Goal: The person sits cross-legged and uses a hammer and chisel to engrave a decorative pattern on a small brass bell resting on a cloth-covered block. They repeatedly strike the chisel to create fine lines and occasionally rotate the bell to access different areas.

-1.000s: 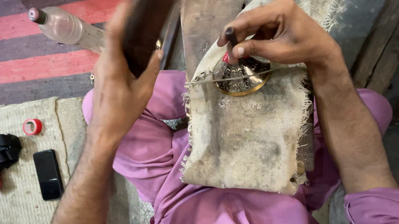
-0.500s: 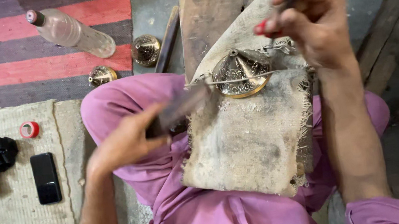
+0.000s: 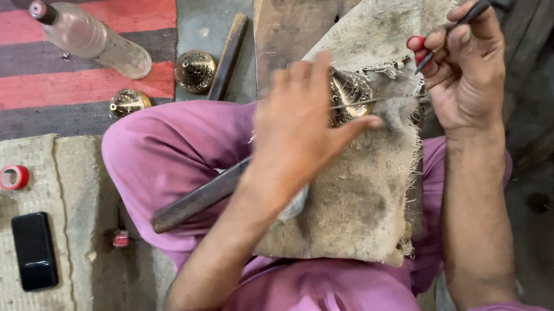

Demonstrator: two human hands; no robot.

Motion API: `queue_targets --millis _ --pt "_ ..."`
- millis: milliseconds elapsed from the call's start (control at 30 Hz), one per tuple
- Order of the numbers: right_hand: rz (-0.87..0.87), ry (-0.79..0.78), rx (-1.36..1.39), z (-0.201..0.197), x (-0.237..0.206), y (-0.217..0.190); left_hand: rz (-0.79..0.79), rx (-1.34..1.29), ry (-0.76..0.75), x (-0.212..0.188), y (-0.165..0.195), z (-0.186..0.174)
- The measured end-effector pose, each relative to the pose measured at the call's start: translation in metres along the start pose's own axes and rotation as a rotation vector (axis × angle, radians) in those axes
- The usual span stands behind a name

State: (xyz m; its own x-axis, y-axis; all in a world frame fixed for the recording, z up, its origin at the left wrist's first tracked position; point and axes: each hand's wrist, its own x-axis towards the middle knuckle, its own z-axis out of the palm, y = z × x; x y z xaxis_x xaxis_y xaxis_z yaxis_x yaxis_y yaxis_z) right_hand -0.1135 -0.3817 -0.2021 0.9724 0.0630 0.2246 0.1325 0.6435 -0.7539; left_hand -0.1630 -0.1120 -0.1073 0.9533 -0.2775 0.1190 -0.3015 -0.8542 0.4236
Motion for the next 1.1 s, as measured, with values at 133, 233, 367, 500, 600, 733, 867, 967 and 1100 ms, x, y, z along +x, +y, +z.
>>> queue_targets --millis 133,233,367,500,600,733,867,967,1100 --pt "0.017 0.035 -0.017 -0.006 -0.010 -0.006 0.063 -0.080 0.010 0.011 0.003 0.011" --pt "0.032 0.068 -0.042 -0.006 -0.019 -0.012 0.186 -0.362 -0.063 0.010 -0.027 0.003" --pt "0.051 0.019 -0.075 0.009 -0.019 -0.017 0.379 -0.750 -0.278 0.022 -0.068 -0.004" --pt "0.069 -0.142 -0.233 0.042 -0.003 -0.018 0.508 -0.908 -0.321 0.027 -0.074 -0.002" --pt "0.047 -0.309 -0.494 0.073 0.014 -0.017 0.317 -0.927 -0.264 0.009 -0.065 -0.003" --pt "0.016 -0.468 -0.731 0.111 0.028 -0.015 0.208 -0.565 0.017 -0.034 -0.073 -0.020" --pt "0.106 -0.437 -0.881 0.142 0.029 -0.012 -0.057 -0.620 -0.166 -0.081 -0.112 -0.043" --pt "0.146 -0.407 -0.952 0.157 0.031 -0.010 -0.061 -0.513 -0.403 -0.099 -0.135 -0.044" --pt "0.096 -0.402 -1.049 0.169 0.031 -0.009 -0.335 -0.482 -0.505 -0.113 -0.144 -0.037"
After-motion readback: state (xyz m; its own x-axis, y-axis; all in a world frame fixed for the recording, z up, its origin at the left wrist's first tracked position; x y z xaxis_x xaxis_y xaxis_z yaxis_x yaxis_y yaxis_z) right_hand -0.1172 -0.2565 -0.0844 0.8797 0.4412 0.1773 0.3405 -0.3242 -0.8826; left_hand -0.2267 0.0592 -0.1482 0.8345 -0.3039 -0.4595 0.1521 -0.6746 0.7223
